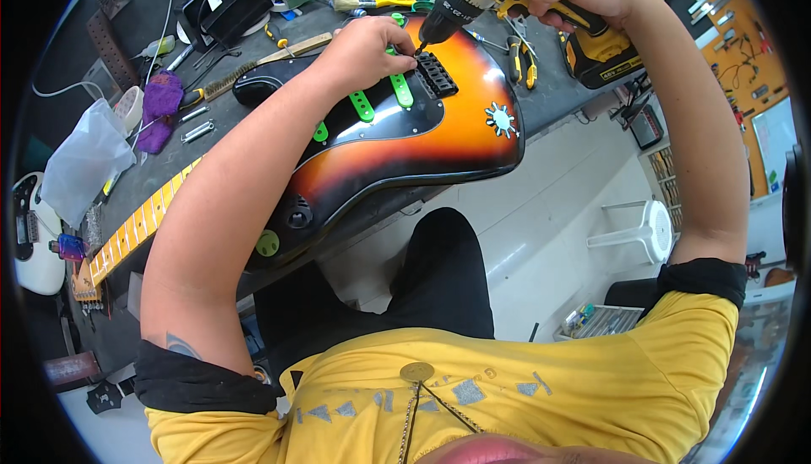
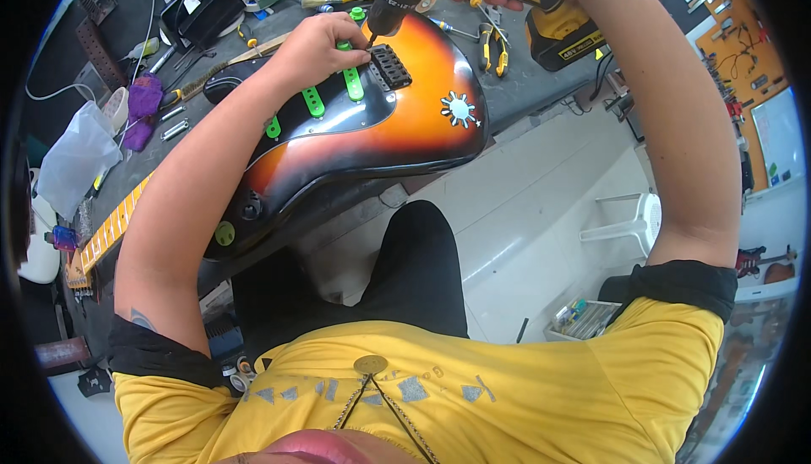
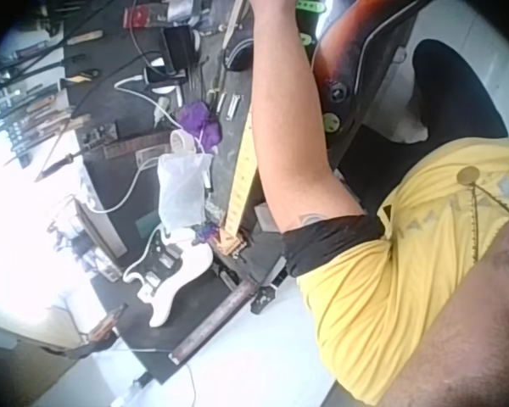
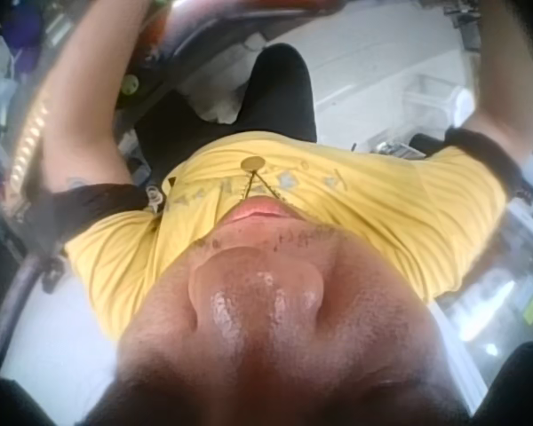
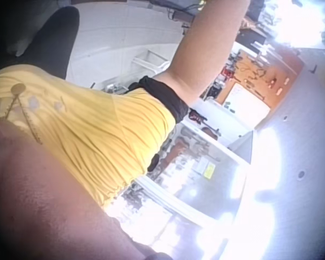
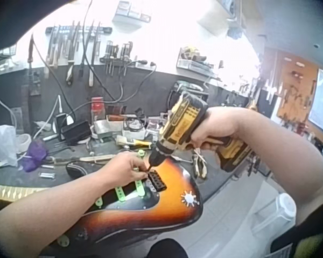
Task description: The person holds a guitar bridge component, using a drill to screw a small screw into it. They then place the bridge onto an electric guitar body on a workbench, using a sanding block to file down a small metal part before using a drill to secure the bridge to the guitar body.
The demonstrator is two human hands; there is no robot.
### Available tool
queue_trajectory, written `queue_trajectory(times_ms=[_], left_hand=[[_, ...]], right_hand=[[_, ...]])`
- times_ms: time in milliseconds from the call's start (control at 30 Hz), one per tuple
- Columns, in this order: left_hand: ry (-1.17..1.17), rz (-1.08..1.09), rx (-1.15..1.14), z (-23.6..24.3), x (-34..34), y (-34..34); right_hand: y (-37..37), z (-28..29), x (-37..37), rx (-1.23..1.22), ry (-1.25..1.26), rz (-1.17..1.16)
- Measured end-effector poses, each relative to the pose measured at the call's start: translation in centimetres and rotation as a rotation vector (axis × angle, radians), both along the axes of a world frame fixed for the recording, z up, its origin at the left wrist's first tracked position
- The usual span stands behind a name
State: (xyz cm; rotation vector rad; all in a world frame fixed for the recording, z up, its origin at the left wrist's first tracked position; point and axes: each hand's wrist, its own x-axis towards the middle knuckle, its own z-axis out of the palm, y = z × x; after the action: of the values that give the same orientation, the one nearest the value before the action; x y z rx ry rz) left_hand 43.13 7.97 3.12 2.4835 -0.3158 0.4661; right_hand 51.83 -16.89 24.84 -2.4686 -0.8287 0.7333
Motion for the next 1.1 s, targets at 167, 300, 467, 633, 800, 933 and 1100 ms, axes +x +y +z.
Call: queue_trajectory(times_ms=[167, 300, 467, 633, 800, 933, 1100], left_hand=[[0.006, 0.013, -0.035, 0.0, -0.1, -0.2], [0.006, 0.012, -0.032, 0.1, -0.2, -0.2], [0.022, 0.019, -0.031, 0.0, 0.0, -0.1], [0.005, 0.021, -0.044, -0.1, -0.1, -0.2], [0.032, 0.001, -0.036, -0.3, 0.3, 0.1], [0.039, 0.009, -0.029, -0.3, 0.2, 0.1], [0.069, 0.018, -0.034, -0.2, 0.5, 0.2]], right_hand=[[0.2, 0.1, -1.2, 0.007, -0.081, -0.04], [0.6, 0.2, -1.8, -0.004, -0.077, -0.066], [1.2, 0.1, -0.4, -0.025, 0.002, 0.063], [2.3, 0.4, -1.5, -0.111, -0.118, 0.048], [2.7, 0.4, -2.1, -0.137, -0.139, 0.017], [3.2, 0.4, -2.9, -0.152, -0.188, -0.011], [3.1, 0.2, -2.5, -0.153, -0.154, 0.01]])
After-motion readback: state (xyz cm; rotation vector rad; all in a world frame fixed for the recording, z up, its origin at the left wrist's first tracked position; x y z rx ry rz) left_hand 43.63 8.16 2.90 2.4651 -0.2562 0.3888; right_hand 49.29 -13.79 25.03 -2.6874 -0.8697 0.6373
